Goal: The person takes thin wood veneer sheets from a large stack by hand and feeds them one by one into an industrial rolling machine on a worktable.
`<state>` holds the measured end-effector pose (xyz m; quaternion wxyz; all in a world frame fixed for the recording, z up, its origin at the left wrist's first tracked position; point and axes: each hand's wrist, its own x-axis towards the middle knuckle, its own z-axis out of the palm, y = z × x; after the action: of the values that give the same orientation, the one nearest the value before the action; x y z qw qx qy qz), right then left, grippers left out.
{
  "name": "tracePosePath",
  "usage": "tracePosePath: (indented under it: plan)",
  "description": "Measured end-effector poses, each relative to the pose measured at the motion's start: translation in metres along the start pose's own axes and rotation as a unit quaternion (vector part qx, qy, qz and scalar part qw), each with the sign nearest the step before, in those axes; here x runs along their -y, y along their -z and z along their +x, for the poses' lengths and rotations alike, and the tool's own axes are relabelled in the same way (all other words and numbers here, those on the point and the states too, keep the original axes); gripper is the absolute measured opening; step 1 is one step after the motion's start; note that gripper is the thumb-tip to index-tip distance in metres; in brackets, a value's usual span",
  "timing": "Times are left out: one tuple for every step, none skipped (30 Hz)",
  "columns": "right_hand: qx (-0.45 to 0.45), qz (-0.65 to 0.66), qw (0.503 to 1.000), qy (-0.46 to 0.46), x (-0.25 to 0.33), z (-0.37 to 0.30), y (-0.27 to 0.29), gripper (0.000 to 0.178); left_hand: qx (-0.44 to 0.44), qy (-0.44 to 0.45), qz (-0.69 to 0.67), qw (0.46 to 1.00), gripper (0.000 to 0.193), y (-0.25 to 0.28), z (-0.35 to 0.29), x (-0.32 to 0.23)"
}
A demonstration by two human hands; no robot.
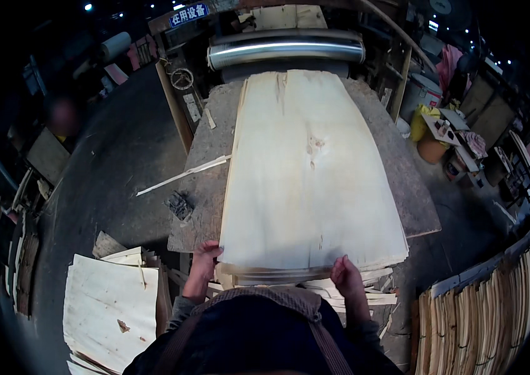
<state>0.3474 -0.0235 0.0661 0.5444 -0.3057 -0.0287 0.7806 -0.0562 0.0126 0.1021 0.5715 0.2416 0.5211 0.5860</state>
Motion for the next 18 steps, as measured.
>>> tracePosePath:
  plan:
    - [0.024,-0.033,0.999,-0.026,0.006,-0.001,0.003,0.024,0.003,-0.066,0.095,0.993,0.024,0.01,0.007,0.009]
    - [0.011,-0.132,0.99,-0.046,0.011,0.003,0.004,0.023,0.008,-0.13,0.19,0.973,0.024,0.025,0.025,0.025]
    - [-0.017,-0.218,0.973,-0.074,0.013,0.0,-0.002,0.023,0.017,-0.184,0.284,0.941,0.025,0.035,0.03,0.039]
    - [-0.058,-0.264,0.96,-0.078,0.01,-0.004,-0.01,0.023,0.006,-0.224,0.454,0.862,0.025,0.027,0.022,0.038]
    - [-0.097,-0.309,0.942,-0.083,0.006,-0.009,-0.012,0.024,0.0,-0.256,0.608,0.752,0.026,0.016,0.014,0.038]
    - [-0.085,-0.293,0.949,-0.085,0.003,-0.01,-0.001,0.026,0.001,-0.284,0.737,0.613,0.027,0.004,0.01,0.039]
    - [-0.097,-0.294,0.948,-0.077,0.0,-0.006,0.002,0.026,-0.017,-0.264,0.712,0.65,0.027,0.0,0.009,0.045]
    - [-0.109,-0.295,0.947,-0.069,-0.004,-0.004,0.005,0.025,-0.036,-0.244,0.685,0.686,0.027,-0.004,0.008,0.053]
    - [-0.12,-0.295,0.946,-0.063,-0.008,-0.004,0.007,0.024,-0.055,-0.223,0.658,0.717,0.027,-0.005,0.007,0.056]
    - [-0.127,-0.289,0.947,-0.057,-0.012,-0.004,0.008,0.024,-0.034,-0.198,0.643,0.739,0.031,-0.003,0.008,0.055]
    - [-0.134,-0.283,0.948,-0.051,-0.014,-0.005,0.008,0.024,-0.041,-0.211,0.62,0.754,0.03,-0.002,0.004,0.056]
    - [-0.14,-0.273,0.951,-0.043,-0.016,-0.006,0.007,0.024,-0.047,-0.228,0.598,0.767,0.029,-0.006,0.0,0.053]
    - [-0.143,-0.279,0.948,-0.049,-0.015,-0.006,0.004,0.025,-0.053,-0.246,0.575,0.779,0.028,-0.01,-0.003,0.047]
    - [-0.145,-0.286,0.946,-0.055,-0.014,-0.007,0.001,0.025,-0.043,-0.19,0.472,0.86,0.026,-0.015,-0.007,0.039]
    - [-0.147,-0.29,0.944,-0.058,-0.012,-0.009,0.001,0.025,-0.031,-0.133,0.36,0.923,0.023,-0.024,-0.012,0.026]
    - [-0.134,-0.286,0.946,-0.068,-0.009,-0.009,0.002,0.027,-0.017,-0.072,0.239,0.968,0.02,-0.033,-0.017,0.014]
    - [-0.117,-0.27,0.952,-0.087,-0.007,-0.01,0.004,0.028,-0.01,-0.066,0.172,0.983,0.018,-0.038,-0.022,0.004]
    - [-0.1,-0.254,0.957,-0.102,-0.005,-0.011,0.007,0.028,0.001,-0.061,0.105,0.993,0.015,-0.043,-0.026,-0.007]
